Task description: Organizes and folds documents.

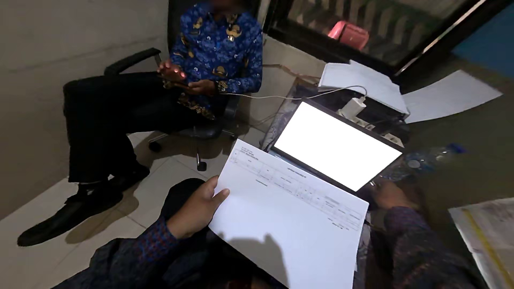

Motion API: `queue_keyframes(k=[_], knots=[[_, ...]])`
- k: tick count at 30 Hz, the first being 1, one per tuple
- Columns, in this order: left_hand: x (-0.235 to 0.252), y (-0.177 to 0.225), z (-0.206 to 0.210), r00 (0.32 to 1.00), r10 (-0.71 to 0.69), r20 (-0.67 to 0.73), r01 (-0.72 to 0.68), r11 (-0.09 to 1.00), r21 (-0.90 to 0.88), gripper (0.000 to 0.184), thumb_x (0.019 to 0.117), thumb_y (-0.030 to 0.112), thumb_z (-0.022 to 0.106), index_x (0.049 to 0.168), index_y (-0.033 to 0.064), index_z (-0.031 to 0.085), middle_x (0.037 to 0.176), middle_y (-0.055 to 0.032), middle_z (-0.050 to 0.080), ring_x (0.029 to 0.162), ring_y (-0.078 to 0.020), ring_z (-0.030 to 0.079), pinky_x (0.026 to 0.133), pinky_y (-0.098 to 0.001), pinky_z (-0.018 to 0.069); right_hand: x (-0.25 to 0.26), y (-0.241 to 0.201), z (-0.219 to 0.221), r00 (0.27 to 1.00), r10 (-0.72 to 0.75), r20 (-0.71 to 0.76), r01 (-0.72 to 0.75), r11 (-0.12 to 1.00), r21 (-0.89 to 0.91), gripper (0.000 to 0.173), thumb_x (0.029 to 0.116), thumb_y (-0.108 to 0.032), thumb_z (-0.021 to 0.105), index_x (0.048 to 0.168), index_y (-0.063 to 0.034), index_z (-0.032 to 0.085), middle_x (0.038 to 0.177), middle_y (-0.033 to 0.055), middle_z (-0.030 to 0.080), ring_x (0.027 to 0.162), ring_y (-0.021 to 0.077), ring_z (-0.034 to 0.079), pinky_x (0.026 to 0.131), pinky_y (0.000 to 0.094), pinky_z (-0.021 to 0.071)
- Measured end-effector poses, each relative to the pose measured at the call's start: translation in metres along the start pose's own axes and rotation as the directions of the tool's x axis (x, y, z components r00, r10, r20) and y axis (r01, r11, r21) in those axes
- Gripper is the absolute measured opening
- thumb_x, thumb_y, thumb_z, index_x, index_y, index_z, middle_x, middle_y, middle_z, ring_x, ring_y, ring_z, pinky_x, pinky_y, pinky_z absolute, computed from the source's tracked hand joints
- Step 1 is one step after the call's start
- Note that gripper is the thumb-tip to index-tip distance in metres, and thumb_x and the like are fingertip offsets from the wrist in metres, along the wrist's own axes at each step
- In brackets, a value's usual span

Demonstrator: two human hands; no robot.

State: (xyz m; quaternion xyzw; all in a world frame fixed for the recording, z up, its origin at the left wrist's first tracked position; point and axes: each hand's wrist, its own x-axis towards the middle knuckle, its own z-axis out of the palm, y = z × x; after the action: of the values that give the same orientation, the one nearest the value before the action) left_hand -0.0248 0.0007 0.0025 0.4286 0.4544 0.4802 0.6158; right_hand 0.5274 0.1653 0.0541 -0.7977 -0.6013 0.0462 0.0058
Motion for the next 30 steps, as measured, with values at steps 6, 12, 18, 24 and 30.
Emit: queue_keyframes(k=[6, 12, 18, 24, 30], knots=[[0.000, -0.002, 0.001, 1.000, -0.010, 0.019, 0.010, 1.000, 0.014, 0.033, 0.1069, 0.013, 0.052, 0.140, 0.0086, 0.050, 0.118, -0.0099, 0.072, 0.100, -0.0225, 0.074, 0.086, -0.0389, 0.0641, -0.013, -0.002, -0.013, 0.997, 0.068, -0.037, -0.068, 0.998, 0.012, 0.047, 0.1006, -0.027, 0.064, 0.133, 0.0068, 0.060, 0.133, 0.0377, 0.057, 0.129, 0.0544, 0.053, 0.107, 0.0710, 0.0402], [0.000, -0.005, 0.000, 0.998, 0.035, -0.051, -0.030, 0.996, 0.083, 0.036, 0.1044, 0.009, 0.054, 0.140, 0.0053, 0.051, 0.113, -0.0085, 0.073, 0.094, -0.0187, 0.075, 0.081, -0.0355, 0.0652, -0.084, 0.011, -0.045, 0.970, 0.213, -0.120, -0.147, 0.902, 0.407, 0.040, 0.1079, -0.020, 0.049, 0.140, 0.0024, 0.055, 0.128, 0.0333, 0.061, 0.118, 0.0457, 0.062, 0.100, 0.0651, 0.0475], [0.016, -0.002, 0.001, 0.999, 0.048, 0.001, -0.048, 0.994, 0.095, 0.029, 0.1055, 0.006, 0.047, 0.135, 0.0074, 0.051, 0.106, 0.0000, 0.074, 0.088, -0.0090, 0.074, 0.076, -0.0274, 0.0645, -0.195, 0.029, -0.037, 0.967, 0.232, -0.105, 0.192, -0.398, 0.897, 0.035, 0.1057, -0.028, 0.050, 0.134, -0.0076, 0.055, 0.119, 0.0147, 0.068, 0.102, 0.0276, 0.071, 0.092, 0.0467, 0.0606], [0.029, 0.003, 0.004, 0.994, 0.105, 0.032, -0.108, 0.990, 0.088, 0.030, 0.1052, 0.006, 0.046, 0.135, 0.0078, 0.050, 0.107, 0.0008, 0.074, 0.089, -0.0079, 0.074, 0.078, -0.0262, 0.0641, -0.242, 0.029, -0.020, 0.956, 0.250, -0.152, 0.059, 0.344, 0.937, 0.039, 0.0871, -0.020, 0.077, 0.116, -0.0038, 0.057, 0.087, 0.0054, 0.069, 0.067, 0.0142, 0.066, 0.061, 0.0306, 0.0596], [0.026, -0.001, 0.004, 0.995, 0.095, 0.003, -0.095, 0.991, 0.095, 0.028, 0.1053, 0.005, 0.046, 0.133, 0.0080, 0.051, 0.105, 0.0012, 0.074, 0.088, -0.0076, 0.074, 0.076, -0.0257, 0.0638, -0.229, 0.010, -0.011, 0.955, 0.283, -0.086, -0.244, 0.918, 0.311, 0.062, 0.0797, -0.045, 0.086, 0.121, -0.0040, 0.064, 0.098, 0.0207, 0.070, 0.084, 0.0361, 0.068, 0.078, 0.0611, 0.0548]])
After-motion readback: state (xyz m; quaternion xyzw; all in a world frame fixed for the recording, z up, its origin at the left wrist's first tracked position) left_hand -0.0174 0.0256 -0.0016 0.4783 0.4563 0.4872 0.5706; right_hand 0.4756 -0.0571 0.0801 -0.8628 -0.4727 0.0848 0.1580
